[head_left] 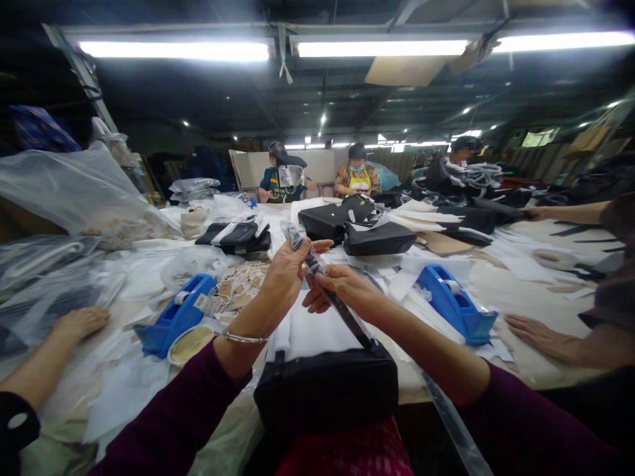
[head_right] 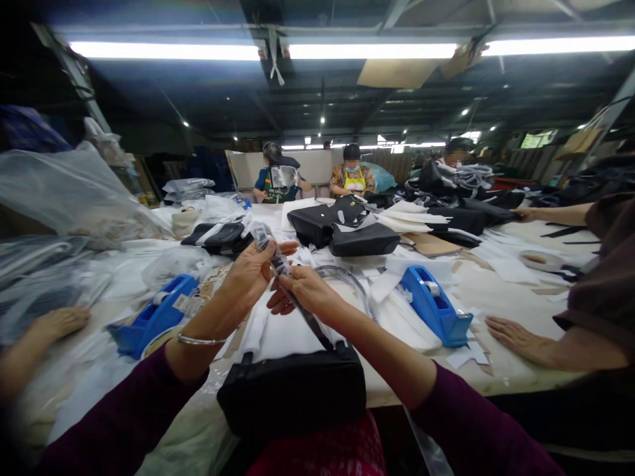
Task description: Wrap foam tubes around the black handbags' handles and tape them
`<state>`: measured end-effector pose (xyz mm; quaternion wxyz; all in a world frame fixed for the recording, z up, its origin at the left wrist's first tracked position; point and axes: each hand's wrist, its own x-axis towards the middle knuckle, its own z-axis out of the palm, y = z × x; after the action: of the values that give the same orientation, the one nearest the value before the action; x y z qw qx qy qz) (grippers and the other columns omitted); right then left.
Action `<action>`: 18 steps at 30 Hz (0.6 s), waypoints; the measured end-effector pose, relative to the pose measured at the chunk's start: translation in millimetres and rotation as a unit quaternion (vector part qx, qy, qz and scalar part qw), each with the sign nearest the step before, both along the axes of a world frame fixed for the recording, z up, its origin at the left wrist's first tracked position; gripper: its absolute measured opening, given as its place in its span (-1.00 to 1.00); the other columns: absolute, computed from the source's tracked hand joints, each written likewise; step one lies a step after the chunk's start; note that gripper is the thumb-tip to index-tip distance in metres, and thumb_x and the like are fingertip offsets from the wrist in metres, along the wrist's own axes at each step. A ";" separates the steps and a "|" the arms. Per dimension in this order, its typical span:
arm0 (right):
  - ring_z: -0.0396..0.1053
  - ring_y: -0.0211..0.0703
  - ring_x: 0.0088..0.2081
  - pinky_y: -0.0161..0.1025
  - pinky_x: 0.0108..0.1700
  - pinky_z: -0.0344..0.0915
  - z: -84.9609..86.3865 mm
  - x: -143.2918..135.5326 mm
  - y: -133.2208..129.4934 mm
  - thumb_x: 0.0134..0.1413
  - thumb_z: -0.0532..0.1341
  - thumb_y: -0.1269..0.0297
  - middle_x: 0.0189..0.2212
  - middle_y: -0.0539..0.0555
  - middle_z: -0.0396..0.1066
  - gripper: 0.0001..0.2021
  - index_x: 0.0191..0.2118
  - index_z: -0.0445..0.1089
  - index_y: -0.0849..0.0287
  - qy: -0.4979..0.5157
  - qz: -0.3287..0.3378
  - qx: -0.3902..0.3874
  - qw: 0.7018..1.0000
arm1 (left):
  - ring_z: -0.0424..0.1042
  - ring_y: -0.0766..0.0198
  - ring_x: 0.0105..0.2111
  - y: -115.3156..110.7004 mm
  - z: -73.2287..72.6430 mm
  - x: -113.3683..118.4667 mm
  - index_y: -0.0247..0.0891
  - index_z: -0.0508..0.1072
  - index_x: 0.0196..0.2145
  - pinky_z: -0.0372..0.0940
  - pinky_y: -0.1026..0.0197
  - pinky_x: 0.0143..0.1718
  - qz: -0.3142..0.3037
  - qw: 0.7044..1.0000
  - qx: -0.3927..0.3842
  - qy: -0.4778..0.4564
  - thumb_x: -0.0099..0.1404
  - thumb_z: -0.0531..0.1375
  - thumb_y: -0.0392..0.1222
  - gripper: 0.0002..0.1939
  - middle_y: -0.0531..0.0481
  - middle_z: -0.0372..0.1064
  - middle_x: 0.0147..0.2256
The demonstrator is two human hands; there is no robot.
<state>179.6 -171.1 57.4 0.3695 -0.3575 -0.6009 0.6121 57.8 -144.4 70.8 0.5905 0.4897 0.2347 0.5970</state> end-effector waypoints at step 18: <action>-0.14 -0.54 -0.70 -0.49 -0.65 -0.20 180.0 48.0 -47.2 0.35 -0.16 0.32 -0.65 -0.11 0.21 -0.61 -0.16 0.40 0.33 -0.030 0.067 0.193 0.979 | 0.39 0.28 -0.45 167.9 -86.6 -38.8 -0.40 0.47 -0.12 0.29 0.26 -0.42 0.093 0.886 0.079 0.447 0.08 0.24 -0.12 -0.58 -0.07 0.47 -0.33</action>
<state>227.5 -218.3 237.4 0.3718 -0.2565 -0.7408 0.4972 19.0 23.6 -15.8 0.3240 0.7259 0.4701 0.3836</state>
